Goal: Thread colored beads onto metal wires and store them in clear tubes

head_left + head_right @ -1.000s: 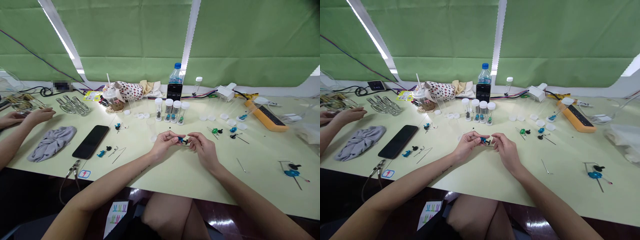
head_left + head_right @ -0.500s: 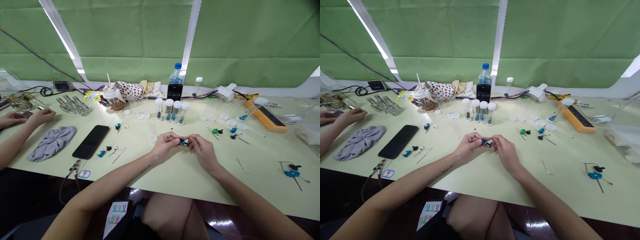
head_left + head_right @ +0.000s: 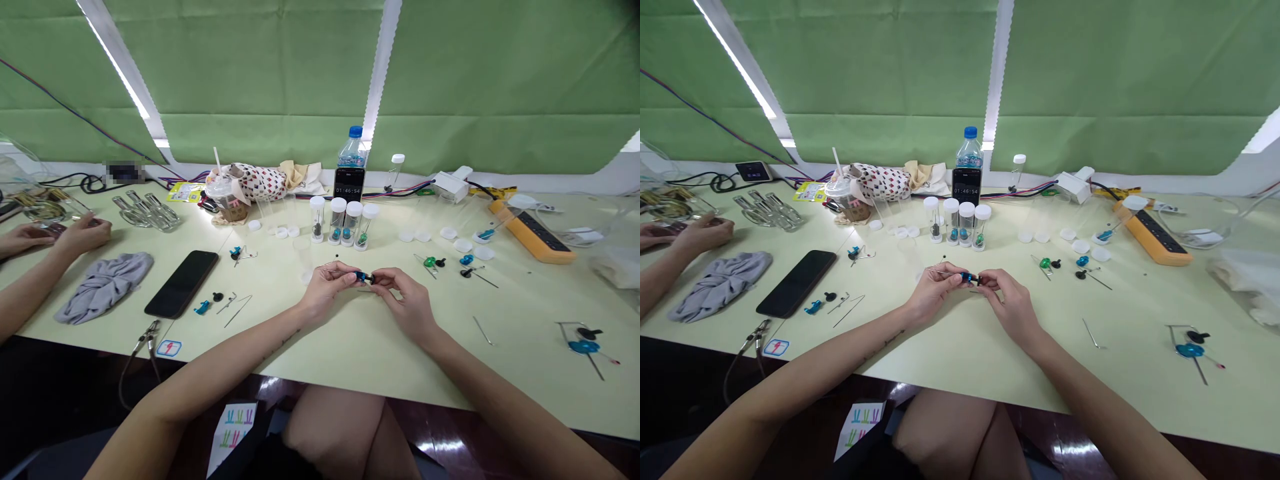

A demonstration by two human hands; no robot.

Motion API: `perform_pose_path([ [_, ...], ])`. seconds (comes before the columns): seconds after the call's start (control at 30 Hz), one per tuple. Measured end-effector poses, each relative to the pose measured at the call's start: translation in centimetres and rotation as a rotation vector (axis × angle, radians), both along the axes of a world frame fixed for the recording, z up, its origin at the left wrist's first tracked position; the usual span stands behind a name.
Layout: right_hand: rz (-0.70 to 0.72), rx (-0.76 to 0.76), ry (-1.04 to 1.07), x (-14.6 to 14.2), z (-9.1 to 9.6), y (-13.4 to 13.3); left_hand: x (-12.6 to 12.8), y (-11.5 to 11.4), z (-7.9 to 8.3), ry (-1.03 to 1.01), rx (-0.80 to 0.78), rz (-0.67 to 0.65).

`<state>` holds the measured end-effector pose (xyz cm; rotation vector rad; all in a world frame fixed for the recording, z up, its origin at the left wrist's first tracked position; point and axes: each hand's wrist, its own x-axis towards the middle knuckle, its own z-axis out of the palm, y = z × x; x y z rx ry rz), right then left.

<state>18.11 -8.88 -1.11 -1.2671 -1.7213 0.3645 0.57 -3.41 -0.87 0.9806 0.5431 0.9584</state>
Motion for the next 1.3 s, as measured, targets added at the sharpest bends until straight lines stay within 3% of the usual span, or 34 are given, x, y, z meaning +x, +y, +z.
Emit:
perform_pose_path([
  [1.3,0.040,-0.151,0.080,0.01,-0.14,0.01,0.00,0.07,-0.28,0.005,-0.019,-0.022],
])
